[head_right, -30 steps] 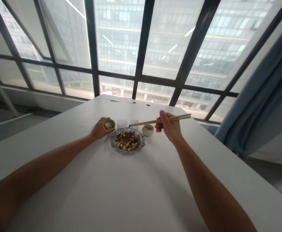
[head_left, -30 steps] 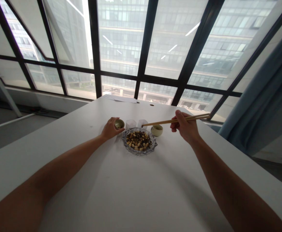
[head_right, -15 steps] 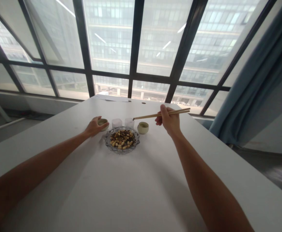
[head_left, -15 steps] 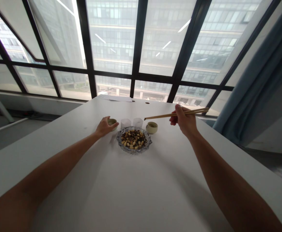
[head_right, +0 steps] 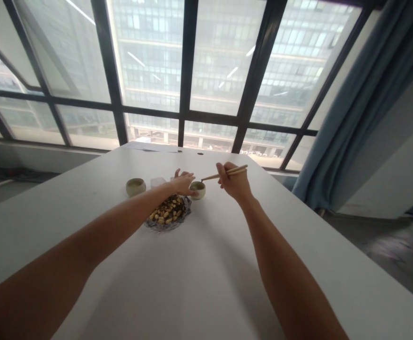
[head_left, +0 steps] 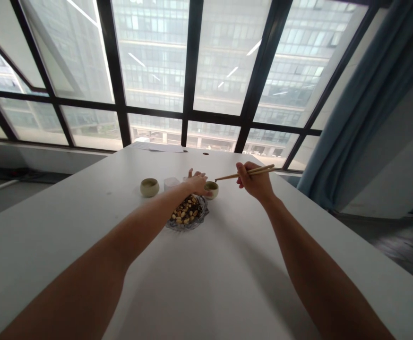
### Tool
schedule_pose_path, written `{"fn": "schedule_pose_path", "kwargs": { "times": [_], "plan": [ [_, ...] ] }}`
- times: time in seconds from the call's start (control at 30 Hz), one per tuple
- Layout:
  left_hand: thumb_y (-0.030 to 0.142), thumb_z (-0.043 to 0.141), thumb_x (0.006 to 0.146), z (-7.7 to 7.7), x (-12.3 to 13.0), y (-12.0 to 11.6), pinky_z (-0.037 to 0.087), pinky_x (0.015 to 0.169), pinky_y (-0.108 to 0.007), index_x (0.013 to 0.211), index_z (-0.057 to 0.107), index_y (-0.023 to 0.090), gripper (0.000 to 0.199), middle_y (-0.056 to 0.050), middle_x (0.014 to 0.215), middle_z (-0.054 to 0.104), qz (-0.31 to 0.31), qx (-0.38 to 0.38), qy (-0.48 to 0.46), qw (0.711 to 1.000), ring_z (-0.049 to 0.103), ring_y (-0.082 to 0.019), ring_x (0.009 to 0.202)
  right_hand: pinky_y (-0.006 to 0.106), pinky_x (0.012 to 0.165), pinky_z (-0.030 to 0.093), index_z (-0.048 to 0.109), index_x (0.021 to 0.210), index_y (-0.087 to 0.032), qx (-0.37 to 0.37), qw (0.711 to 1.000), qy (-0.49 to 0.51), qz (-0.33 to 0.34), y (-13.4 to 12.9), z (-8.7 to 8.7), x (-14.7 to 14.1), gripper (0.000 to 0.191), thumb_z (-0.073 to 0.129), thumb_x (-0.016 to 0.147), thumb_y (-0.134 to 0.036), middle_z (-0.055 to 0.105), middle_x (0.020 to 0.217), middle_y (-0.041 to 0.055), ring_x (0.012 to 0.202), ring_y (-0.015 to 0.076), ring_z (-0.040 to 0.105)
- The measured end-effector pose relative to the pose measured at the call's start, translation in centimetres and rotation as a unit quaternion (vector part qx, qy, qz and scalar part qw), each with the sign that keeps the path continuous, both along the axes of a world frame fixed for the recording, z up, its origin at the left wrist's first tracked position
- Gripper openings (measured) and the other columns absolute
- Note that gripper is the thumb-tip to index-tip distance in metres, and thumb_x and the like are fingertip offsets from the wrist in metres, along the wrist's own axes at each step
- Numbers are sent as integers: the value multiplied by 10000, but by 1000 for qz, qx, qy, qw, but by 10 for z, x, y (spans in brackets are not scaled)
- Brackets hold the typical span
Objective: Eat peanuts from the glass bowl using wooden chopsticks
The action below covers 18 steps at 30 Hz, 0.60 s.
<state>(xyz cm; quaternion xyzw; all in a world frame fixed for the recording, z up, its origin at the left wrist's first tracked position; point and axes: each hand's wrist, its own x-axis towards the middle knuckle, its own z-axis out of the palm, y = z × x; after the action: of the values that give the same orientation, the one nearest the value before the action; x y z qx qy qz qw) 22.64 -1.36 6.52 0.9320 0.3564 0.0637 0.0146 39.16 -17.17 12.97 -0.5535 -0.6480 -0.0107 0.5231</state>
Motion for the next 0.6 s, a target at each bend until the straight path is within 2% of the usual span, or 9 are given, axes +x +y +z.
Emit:
{"fn": "schedule_pose_path", "kwargs": {
  "times": [0.1,0.2,0.33,0.43,0.6],
  "plan": [
    [713,660,695,-1,9,5,48,1168,-641,1339,564,207,824,-181,1486,479,-1,-20,23,1000,315,-407,1414,212,356,411,520,645,-209,-13,1000,-6,1,1,-2,3,614,480,843,-789,633,501,30,381,128,584],
    [701,715,624,3,10,2,90,1171,-622,1285,575,200,841,-157,1371,565,-16,-6,12,1000,384,-380,1350,214,359,410,517,643,-210,-23,1000,-9,5,1,-3,5,622,466,843,-797,629,499,31,387,131,588],
    [608,777,592,7,9,-5,80,1186,-586,1267,546,201,822,-124,1348,571,-53,20,4,998,393,-344,1333,220,361,402,523,646,-208,-14,1000,-11,13,-1,-3,4,620,462,854,-789,624,501,31,388,131,581],
    [581,777,603,8,8,-9,91,1184,-580,1244,549,212,774,-118,1347,574,-58,26,0,998,401,-335,1325,221,367,404,532,652,-206,-15,1000,-9,17,0,-4,4,601,476,868,-764,625,503,27,388,128,575],
    [616,752,609,8,9,-7,115,1179,-576,1246,568,211,777,-126,1349,575,-43,10,-3,999,401,-343,1330,231,411,430,599,645,-194,-90,992,-54,63,11,-12,12,543,635,804,-712,643,517,29,434,142,594]
  ]
}}
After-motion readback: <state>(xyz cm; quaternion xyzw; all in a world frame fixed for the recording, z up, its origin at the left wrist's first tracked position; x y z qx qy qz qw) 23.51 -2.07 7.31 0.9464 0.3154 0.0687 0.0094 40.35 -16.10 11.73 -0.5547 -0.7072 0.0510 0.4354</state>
